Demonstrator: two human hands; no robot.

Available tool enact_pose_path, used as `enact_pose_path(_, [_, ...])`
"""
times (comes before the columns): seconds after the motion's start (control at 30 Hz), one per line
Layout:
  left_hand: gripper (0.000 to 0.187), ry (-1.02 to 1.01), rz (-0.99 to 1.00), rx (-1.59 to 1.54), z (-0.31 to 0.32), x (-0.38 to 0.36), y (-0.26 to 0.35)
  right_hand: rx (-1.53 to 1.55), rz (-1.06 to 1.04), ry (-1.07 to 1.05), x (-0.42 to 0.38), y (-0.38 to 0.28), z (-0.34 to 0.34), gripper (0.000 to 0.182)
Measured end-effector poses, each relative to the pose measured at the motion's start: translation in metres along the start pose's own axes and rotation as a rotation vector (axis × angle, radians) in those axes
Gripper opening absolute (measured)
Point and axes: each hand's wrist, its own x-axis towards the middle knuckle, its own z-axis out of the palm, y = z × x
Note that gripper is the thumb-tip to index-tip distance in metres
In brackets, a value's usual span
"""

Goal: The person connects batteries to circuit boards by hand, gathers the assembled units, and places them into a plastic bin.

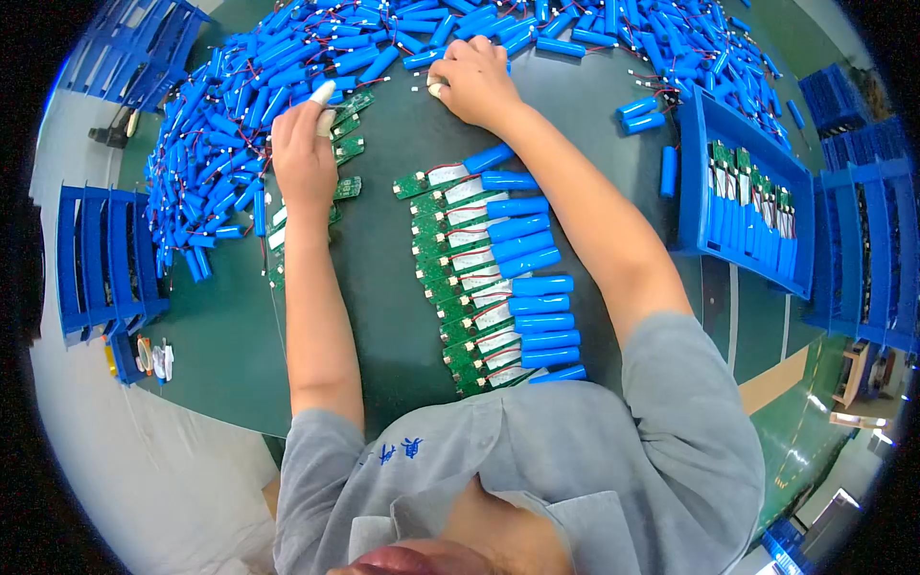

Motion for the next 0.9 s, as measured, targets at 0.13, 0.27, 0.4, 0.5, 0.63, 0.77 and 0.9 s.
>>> enact_pose_path(0.13, [0.025,-0.199,-0.137,-0.419,0.007,-0.009,0.020,0.144,0.149,-0.123,-0.005,0.004,-0.032,0.014])
enact_pose_path(0.27, [0.023,-0.583,-0.122,-0.489,0.005,-0.023,0.019,0.174,0.180,-0.149,-0.020,0.006,-0.058,0.017])
enact_pose_path(0.4, [0.022,-0.681,-0.010,-0.409,0.007,-0.027,0.014,0.237,0.208,-0.288,-0.027,-0.004,-0.072,0.019])
enact_pose_path(0.5, [0.020,-0.617,-0.153,-0.434,0.015,-0.029,0.015,0.315,0.220,-0.314,-0.029,-0.007,-0.069,0.018])
enact_pose_path(0.63, [0.023,-0.646,-0.160,-0.325,0.021,-0.035,0.026,0.481,0.274,-0.411,-0.029,-0.003,-0.061,0.019])
enact_pose_path(0.77, [0.021,-0.628,-0.240,-0.385,0.025,-0.031,0.027,0.666,0.315,-0.601,-0.024,-0.008,-0.064,0.022])
enact_pose_path(0.9, [0.015,-0.613,-0.418,-0.484,0.032,-0.024,0.036,0.670,0.289,-0.648,-0.022,-0.024,-0.066,0.019])
